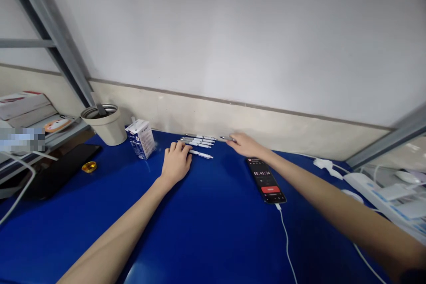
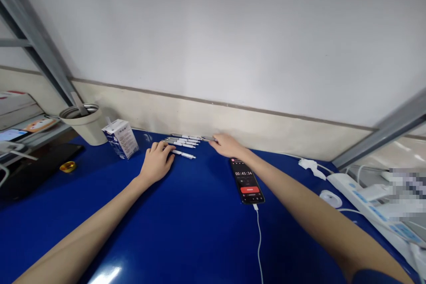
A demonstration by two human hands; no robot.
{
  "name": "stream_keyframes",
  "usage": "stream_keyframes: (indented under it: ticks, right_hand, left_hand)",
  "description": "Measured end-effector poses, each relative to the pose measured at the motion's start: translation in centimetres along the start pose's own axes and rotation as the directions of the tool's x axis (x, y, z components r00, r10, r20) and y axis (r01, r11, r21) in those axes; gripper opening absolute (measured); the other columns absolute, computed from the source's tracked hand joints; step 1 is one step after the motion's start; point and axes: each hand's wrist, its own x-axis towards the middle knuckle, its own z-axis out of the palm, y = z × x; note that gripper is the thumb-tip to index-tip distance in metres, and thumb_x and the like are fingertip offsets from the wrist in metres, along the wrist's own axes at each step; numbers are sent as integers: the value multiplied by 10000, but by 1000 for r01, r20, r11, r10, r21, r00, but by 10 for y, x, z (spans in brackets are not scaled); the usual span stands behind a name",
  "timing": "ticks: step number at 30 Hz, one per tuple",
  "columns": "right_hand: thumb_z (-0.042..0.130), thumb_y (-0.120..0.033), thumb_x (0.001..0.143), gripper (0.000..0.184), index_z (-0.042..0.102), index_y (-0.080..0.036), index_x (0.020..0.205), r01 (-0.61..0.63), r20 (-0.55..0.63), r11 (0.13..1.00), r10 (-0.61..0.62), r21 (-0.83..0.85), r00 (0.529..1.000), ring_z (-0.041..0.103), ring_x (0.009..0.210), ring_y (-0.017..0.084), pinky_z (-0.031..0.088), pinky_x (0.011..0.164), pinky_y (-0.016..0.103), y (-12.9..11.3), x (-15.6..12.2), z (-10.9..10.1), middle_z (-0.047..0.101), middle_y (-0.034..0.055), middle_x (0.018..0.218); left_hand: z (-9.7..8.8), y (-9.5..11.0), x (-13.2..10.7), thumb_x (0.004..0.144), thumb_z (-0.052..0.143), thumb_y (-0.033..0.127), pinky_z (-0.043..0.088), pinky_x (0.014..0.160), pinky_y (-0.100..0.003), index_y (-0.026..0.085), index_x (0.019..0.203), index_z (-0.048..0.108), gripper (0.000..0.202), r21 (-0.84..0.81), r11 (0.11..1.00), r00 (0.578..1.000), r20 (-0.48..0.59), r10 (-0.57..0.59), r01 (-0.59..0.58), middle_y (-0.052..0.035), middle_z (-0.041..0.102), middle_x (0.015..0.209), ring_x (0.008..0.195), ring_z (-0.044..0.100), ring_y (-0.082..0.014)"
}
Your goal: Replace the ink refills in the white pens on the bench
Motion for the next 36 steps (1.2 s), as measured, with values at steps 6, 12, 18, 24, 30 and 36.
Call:
stream_keyframes:
  ticks: [6,12,18,24,30,36]
  right_hand:
    - [602,-89,678,98,597,-186,661,79,61,937,-62,-341,996,542,689,180,393,661,325,28,-2,-15,633,77,743]
    - [555,-134,795,97,645,-169,788,132,60,853,-118,-505,991,581,829,223,431,753,362,5,-8,-9,653,111,860]
    - [476,-320,939,221,610,-185,1051,284,146,815,-244,-504,959,580,955,212,427,823,349,-58,-37,38,648,81,1024]
    - [380,-294,987,241,580,-197,896,98,115,902,-54,-420,992,587,668,144,311,577,264,-56,-57,78,669,23,782]
    - [372,-370,990,300,565,-202,832,45,81,896,-10,-441,997,567,581,137,203,528,265,-45,-65,84,659,9,689]
    - [372,-386,991,327,565,-194,810,71,81,863,-36,-501,996,573,557,136,147,510,282,-43,-74,89,677,22,704]
  left_hand:
    - [-3,3,0,940,451,286,368,758,-418,215,988,616,186,13,1000,1000,18,10,-10,-103,575,1038,1017,452,-297]
    - [-5,12,-1,979,391,252,359,760,-383,218,1003,586,199,-33,993,991,67,115,-113,-53,605,895,895,505,-233]
    - [-8,36,-6,977,398,231,373,714,-328,210,1053,578,196,-101,964,963,95,254,-244,-52,595,887,852,520,-210]
    - [-15,28,-7,982,412,295,386,735,-325,175,1025,574,206,-145,963,968,71,241,-229,-61,623,949,869,522,-204]
    - [-16,19,-8,998,358,308,372,683,-309,178,903,586,279,-221,943,946,155,285,-248,-31,618,795,761,510,-185]
    - [-11,26,-11,1011,280,350,373,622,-288,180,735,525,407,-289,952,935,301,188,-99,1,544,636,620,517,-156]
